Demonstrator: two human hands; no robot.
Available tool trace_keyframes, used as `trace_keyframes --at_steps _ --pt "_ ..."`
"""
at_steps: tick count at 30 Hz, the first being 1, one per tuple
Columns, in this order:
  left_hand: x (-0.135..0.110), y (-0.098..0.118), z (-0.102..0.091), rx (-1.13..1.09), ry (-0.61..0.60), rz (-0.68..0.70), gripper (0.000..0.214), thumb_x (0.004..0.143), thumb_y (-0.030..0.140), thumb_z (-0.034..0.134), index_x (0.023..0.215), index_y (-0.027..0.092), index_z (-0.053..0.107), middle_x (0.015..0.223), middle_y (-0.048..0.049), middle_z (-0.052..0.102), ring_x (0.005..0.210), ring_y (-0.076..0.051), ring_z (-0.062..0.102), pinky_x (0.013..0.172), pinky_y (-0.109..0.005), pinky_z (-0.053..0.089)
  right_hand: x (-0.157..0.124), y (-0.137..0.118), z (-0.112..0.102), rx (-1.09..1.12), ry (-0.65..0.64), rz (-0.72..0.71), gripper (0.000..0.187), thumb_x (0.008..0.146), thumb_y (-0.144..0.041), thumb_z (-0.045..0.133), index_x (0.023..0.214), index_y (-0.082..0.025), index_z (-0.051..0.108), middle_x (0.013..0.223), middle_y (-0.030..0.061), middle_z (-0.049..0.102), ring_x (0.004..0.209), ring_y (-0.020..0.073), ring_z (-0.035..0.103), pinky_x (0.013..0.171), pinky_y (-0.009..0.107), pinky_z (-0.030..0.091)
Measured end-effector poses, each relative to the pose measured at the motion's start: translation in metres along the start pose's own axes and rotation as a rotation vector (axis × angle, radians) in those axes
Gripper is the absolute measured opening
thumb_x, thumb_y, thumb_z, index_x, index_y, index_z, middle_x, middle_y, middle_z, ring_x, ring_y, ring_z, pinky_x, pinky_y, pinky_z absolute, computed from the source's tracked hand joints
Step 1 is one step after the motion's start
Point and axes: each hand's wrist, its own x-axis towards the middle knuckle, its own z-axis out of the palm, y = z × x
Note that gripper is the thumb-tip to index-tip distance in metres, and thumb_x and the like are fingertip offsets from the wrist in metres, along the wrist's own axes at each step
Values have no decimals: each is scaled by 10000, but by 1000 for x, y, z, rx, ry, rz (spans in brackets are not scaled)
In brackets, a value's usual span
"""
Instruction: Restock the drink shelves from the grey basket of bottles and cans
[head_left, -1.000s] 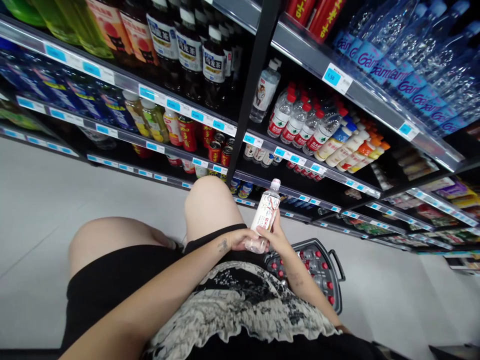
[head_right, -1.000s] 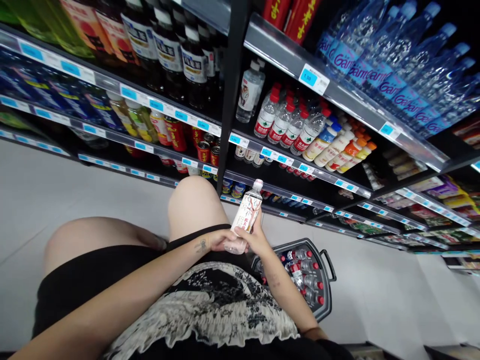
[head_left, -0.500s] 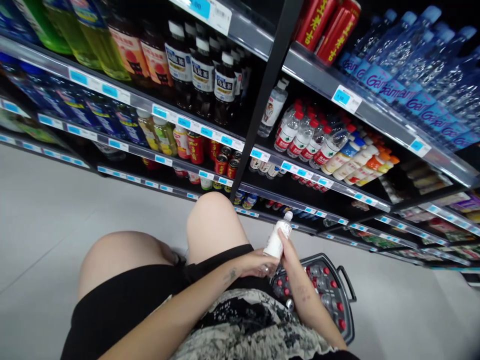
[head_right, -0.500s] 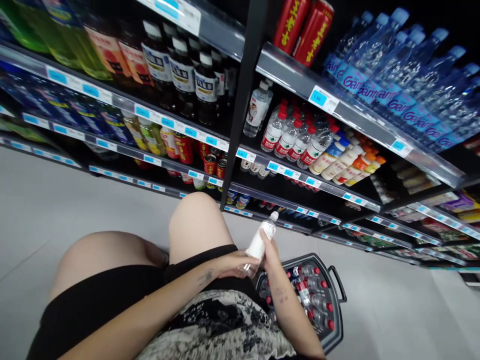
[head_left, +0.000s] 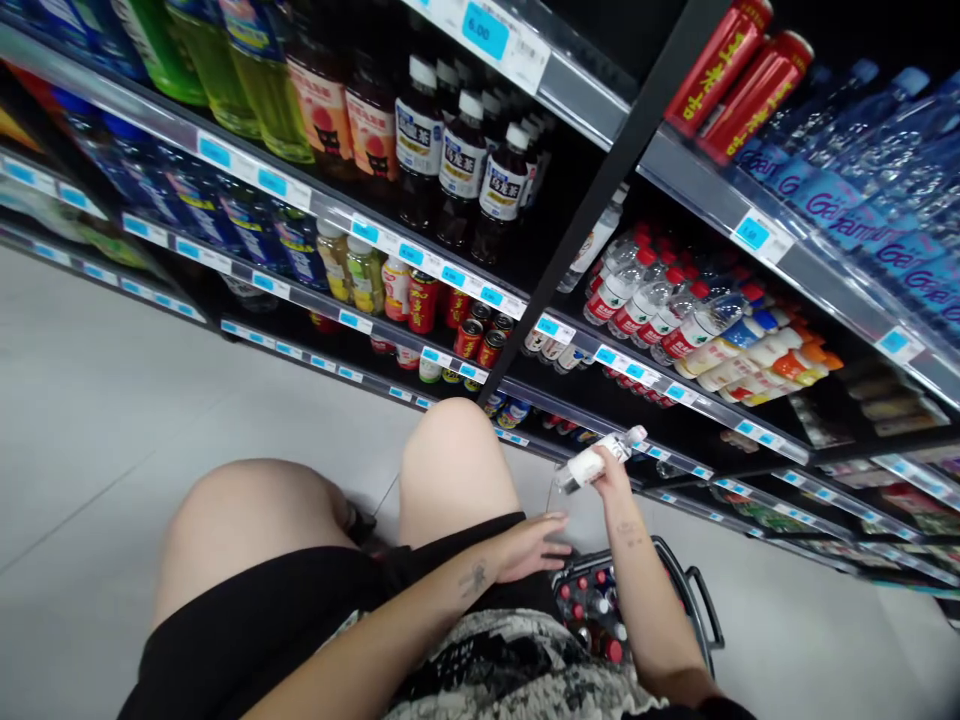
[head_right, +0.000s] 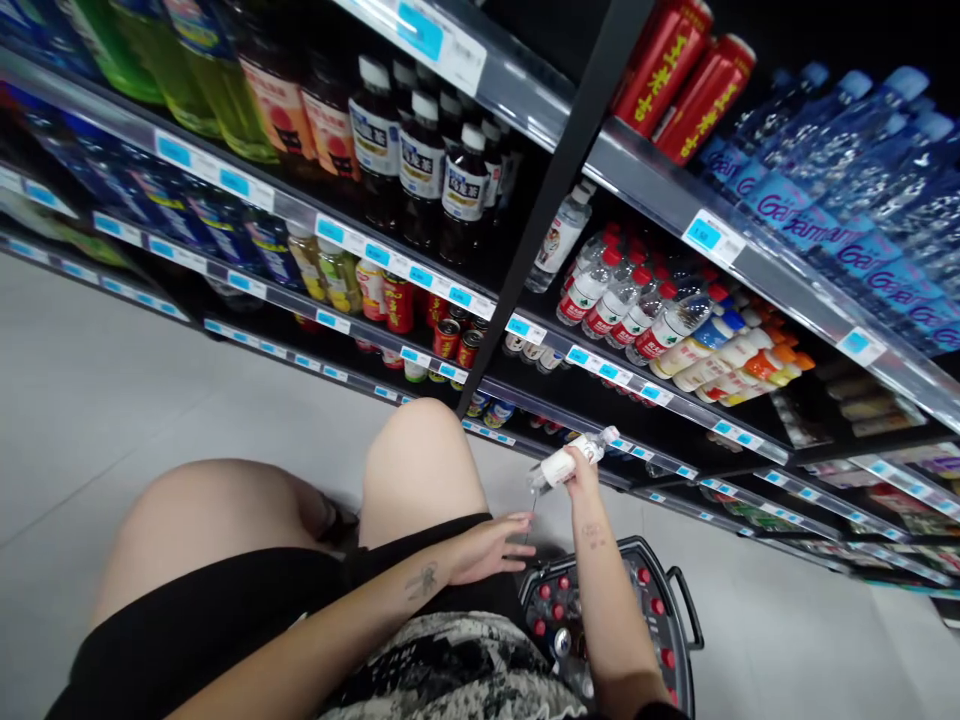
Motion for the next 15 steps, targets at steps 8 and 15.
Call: trace_keyframes --at_steps 8,15 --pt "-7 5 -2 -17 10 -13 787 609 587 816 1235 222 511 1329 -117 483 1093 -234 576 987 -381 396 71 -27 42 -484 107 -840 780 565 -404 829 1256 -141 582 1205 109 642 1093 246 612 1065 423 431" --pt "-11 14 -1 -44 10 -18 760 589 599 842 1163 207 536 1206 -96 577 1003 -208 604 954 -372 396 142 -34 76 -482 157 -655 827 447 -392 879 1177 -115 607 1097 123 686 1017 277 649 1010 442 462"
